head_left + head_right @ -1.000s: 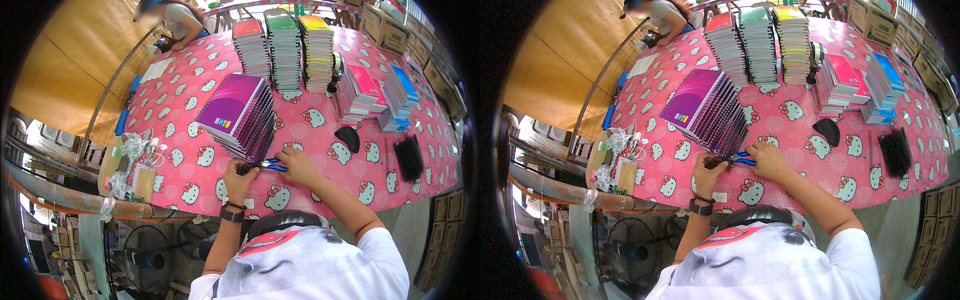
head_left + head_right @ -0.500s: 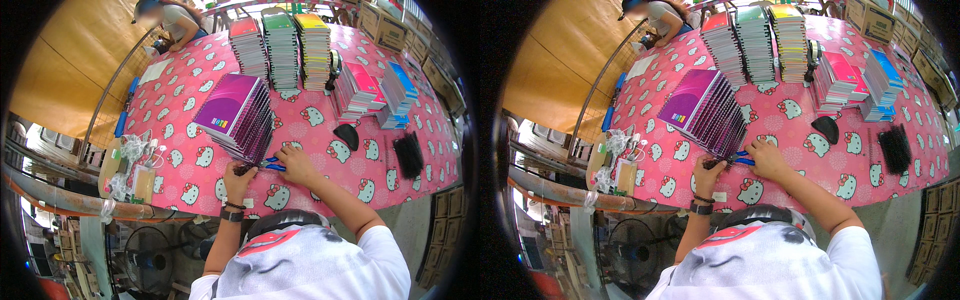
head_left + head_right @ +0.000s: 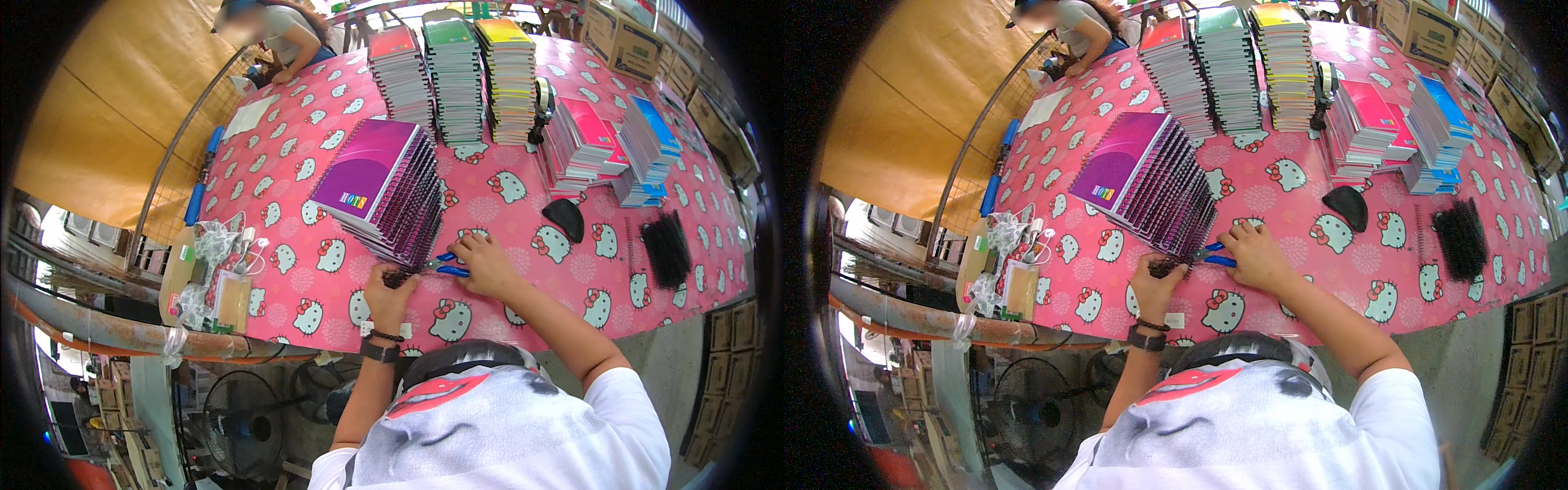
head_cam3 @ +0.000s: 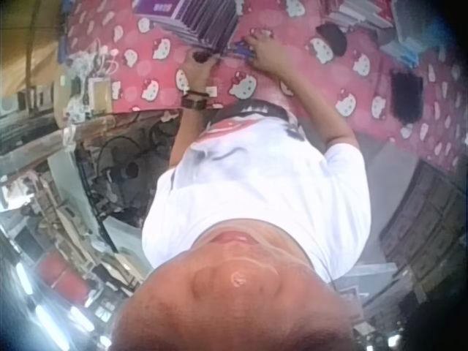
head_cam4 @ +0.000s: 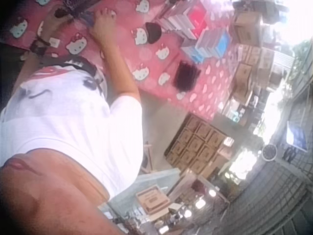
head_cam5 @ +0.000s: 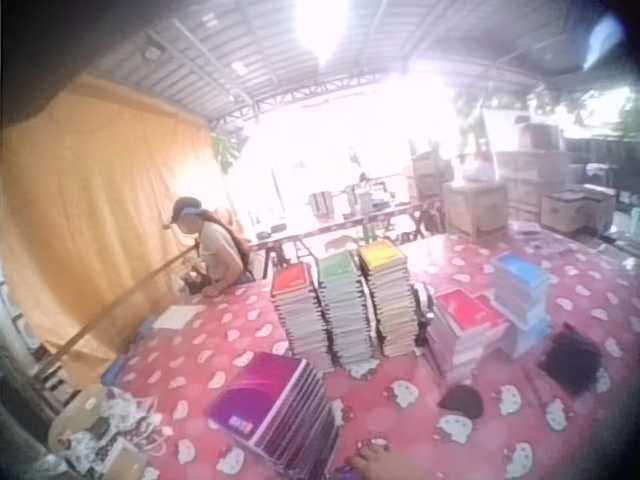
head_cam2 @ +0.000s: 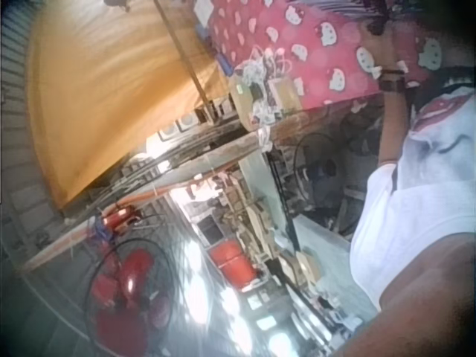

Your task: The person uses pliers to bend the ends of the wire spiral on several notebooks to secure the binding, working through stacks of red, green, and purple notebooks.

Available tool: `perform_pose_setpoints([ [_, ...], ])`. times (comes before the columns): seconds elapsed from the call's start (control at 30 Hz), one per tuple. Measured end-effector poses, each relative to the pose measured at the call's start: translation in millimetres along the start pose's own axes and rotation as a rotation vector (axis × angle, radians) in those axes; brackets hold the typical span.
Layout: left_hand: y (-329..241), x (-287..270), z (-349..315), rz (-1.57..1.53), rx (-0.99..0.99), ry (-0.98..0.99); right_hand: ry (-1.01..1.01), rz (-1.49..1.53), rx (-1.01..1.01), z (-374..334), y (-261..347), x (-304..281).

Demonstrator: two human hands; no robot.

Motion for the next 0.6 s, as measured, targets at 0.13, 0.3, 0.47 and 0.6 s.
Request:
perform_pose_setpoints([
  [0.13,-6.3,4.2,-3.7,0.158,0.160,-0.097,0.071,0.053,0.004,3.4,-1.3,14.0],
  [0.3,-6.6,8.6,-6.4,0.178,0.176,-0.110,0.094,0.125,0.082,-3.1,-7.0,21.2],
  [0.47,13.7,4.3,-0.9,-0.100,0.036,-0.004,-0.033,0.094,0.036,-11.2,-9.4,17.9],
  [0.6,38.3,2.9,6.4,-0.286,-0.093,0.045,-0.029,-0.007,-0.046,1.4,10.2,8.2],
])
Point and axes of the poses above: each hand's wrist, its own z-axis towards the middle knuckle, its own x-axis out of the palm, y = z × x, the point moved 8 cm from there along z, towards the middle knuckle, and after that the axes turned 11 degrees about -x, right-handed, at the moved point
